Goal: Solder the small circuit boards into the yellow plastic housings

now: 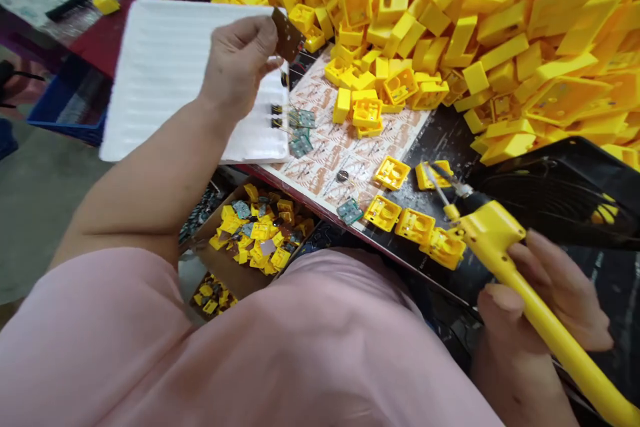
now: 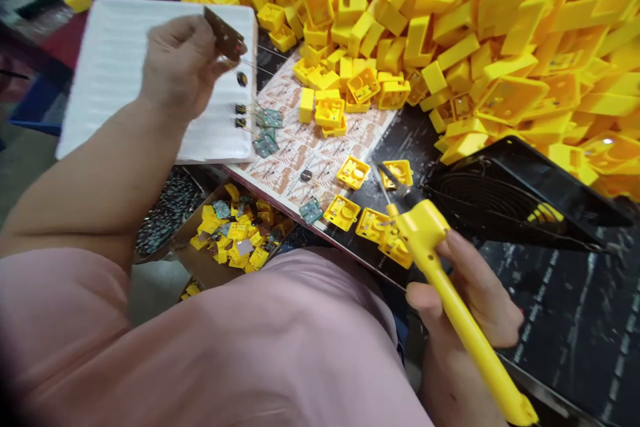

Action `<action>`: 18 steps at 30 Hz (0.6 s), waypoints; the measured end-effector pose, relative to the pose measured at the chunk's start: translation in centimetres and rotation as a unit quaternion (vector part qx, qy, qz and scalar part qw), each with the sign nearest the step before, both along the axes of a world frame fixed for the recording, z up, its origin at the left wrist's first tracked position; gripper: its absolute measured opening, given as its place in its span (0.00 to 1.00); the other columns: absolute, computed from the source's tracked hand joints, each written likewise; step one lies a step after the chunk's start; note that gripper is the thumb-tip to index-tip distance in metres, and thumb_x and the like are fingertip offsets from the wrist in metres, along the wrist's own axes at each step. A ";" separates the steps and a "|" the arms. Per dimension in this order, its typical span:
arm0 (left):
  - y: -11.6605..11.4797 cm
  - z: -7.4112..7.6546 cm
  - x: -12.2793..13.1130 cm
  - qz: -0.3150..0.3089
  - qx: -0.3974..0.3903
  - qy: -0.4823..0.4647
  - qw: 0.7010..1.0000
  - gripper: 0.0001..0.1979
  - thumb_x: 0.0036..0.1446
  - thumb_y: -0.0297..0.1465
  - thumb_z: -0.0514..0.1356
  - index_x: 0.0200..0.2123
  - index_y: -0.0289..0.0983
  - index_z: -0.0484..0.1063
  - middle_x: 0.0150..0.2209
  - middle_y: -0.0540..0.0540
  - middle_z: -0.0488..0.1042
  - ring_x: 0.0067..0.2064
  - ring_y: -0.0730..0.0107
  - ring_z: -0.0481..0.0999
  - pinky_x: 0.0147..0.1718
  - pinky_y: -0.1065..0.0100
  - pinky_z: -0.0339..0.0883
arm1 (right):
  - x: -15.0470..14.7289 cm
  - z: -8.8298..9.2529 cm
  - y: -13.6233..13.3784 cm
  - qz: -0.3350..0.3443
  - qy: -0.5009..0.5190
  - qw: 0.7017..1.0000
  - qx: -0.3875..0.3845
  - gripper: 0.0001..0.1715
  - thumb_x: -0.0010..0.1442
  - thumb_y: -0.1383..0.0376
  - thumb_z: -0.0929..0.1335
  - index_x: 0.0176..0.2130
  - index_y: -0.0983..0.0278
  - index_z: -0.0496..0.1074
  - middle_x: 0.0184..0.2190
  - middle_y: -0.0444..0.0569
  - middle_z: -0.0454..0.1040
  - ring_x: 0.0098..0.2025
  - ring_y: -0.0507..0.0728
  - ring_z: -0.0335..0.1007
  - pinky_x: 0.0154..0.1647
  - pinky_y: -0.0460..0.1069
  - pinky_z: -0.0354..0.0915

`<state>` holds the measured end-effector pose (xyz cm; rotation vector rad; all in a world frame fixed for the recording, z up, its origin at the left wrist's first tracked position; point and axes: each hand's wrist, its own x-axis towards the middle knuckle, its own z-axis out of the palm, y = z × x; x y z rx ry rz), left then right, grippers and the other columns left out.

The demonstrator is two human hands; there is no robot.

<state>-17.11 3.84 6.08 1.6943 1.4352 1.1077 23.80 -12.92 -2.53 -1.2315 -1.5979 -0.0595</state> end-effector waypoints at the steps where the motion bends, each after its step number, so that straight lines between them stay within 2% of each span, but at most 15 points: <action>1: -0.9 0.2 1.2 -0.036 0.037 -0.010 0.999 0.23 0.68 0.54 0.62 0.44 0.38 0.77 0.45 0.56 0.81 0.47 0.76 0.76 0.54 0.61 0.75 | -0.6 0.5 -0.3 0.017 -0.007 0.999 -0.030 0.31 0.62 0.45 0.75 0.59 0.57 0.80 0.31 0.51 0.85 0.28 0.64 0.84 0.23 0.50 0.76; 2: -1.7 0.2 2.4 -0.071 0.068 -0.003 0.995 0.23 0.69 0.54 0.62 0.42 0.39 0.77 0.42 0.56 0.82 0.44 0.78 0.76 0.52 0.63 0.76 | -1.2 1.0 -0.4 0.061 -0.013 0.996 -0.060 0.30 0.67 0.49 0.73 0.62 0.59 0.77 0.30 0.50 0.84 0.28 0.62 0.84 0.26 0.49 0.78; 3: -2.5 0.0 3.7 -0.100 0.098 0.016 0.990 0.21 0.70 0.52 0.62 0.42 0.39 0.78 0.42 0.55 0.83 0.43 0.77 0.78 0.50 0.63 0.77 | -1.9 1.5 -0.5 0.076 -0.019 0.995 -0.068 0.24 0.69 0.53 0.72 0.60 0.58 0.78 0.27 0.46 0.83 0.25 0.58 0.82 0.25 0.46 0.75; 5: -3.8 -1.0 6.3 -0.152 0.172 0.100 0.968 0.20 0.73 0.49 0.58 0.45 0.39 0.80 0.45 0.48 0.85 0.46 0.69 0.82 0.50 0.59 0.78 | -3.4 2.2 -0.2 0.111 -0.020 0.982 -0.151 0.14 0.69 0.62 0.73 0.54 0.55 0.80 0.27 0.41 0.83 0.24 0.54 0.81 0.28 0.43 0.75; 6: -4.4 -1.8 7.5 -0.176 0.218 0.148 0.948 0.19 0.74 0.47 0.57 0.46 0.40 0.81 0.47 0.45 0.85 0.49 0.65 0.83 0.53 0.56 0.78 | -4.2 2.4 0.0 0.113 0.017 0.981 -0.158 0.09 0.68 0.63 0.73 0.48 0.55 0.80 0.30 0.41 0.83 0.26 0.53 0.81 0.30 0.43 0.76; 7: -4.9 -2.7 8.7 -0.198 0.278 0.193 0.920 0.18 0.74 0.45 0.56 0.47 0.41 0.81 0.49 0.45 0.84 0.50 0.63 0.83 0.55 0.53 0.77 | -4.9 2.5 0.3 0.127 0.046 0.976 -0.172 0.05 0.68 0.63 0.73 0.46 0.54 0.80 0.34 0.41 0.85 0.30 0.53 0.83 0.33 0.44 0.77; 9: -5.7 -4.4 10.8 -0.209 0.426 0.237 0.848 0.12 0.73 0.39 0.57 0.48 0.45 0.81 0.49 0.49 0.84 0.50 0.66 0.84 0.58 0.53 0.76 | -6.2 2.5 0.9 0.158 0.120 0.966 -0.163 0.05 0.69 0.60 0.73 0.46 0.54 0.77 0.39 0.42 0.84 0.33 0.54 0.84 0.33 0.45 0.79; 11: -6.5 -5.9 12.4 -0.178 0.544 0.234 0.786 0.10 0.71 0.32 0.59 0.50 0.45 0.79 0.46 0.52 0.84 0.46 0.72 0.84 0.61 0.57 0.75 | -7.2 2.5 1.4 0.168 0.168 0.961 -0.145 0.08 0.69 0.61 0.73 0.48 0.54 0.73 0.37 0.40 0.83 0.32 0.52 0.83 0.30 0.44 0.78; 12: -6.9 -6.4 12.9 -0.158 0.578 0.227 0.768 0.10 0.70 0.29 0.60 0.50 0.44 0.79 0.44 0.54 0.84 0.45 0.74 0.83 0.62 0.60 0.73 | -7.5 2.5 1.6 0.164 0.181 0.960 -0.137 0.10 0.68 0.63 0.73 0.48 0.53 0.71 0.36 0.38 0.81 0.31 0.51 0.83 0.29 0.43 0.77; 14: -7.7 -7.0 13.5 -0.143 0.586 0.227 0.765 0.10 0.69 0.27 0.61 0.50 0.42 0.78 0.41 0.54 0.84 0.44 0.76 0.82 0.66 0.62 0.70 | -7.8 2.5 1.7 0.151 0.190 0.962 -0.129 0.15 0.66 0.67 0.74 0.48 0.54 0.69 0.34 0.36 0.79 0.30 0.49 0.81 0.28 0.41 0.75; 17: -8.6 -7.1 13.3 -0.189 0.558 0.234 0.773 0.11 0.69 0.27 0.61 0.52 0.39 0.77 0.47 0.50 0.84 0.49 0.74 0.83 0.69 0.62 0.66 | -7.5 2.4 1.7 0.165 0.192 0.958 -0.133 0.20 0.63 0.70 0.75 0.48 0.54 0.68 0.34 0.35 0.78 0.29 0.48 0.80 0.30 0.41 0.76; 18: -8.8 -7.0 13.0 -0.196 0.544 0.223 0.785 0.12 0.68 0.26 0.62 0.53 0.39 0.77 0.50 0.48 0.84 0.52 0.73 0.83 0.69 0.61 0.65 | -7.3 2.3 1.6 0.169 0.194 0.957 -0.135 0.20 0.62 0.70 0.76 0.49 0.55 0.68 0.34 0.35 0.77 0.30 0.48 0.80 0.31 0.41 0.77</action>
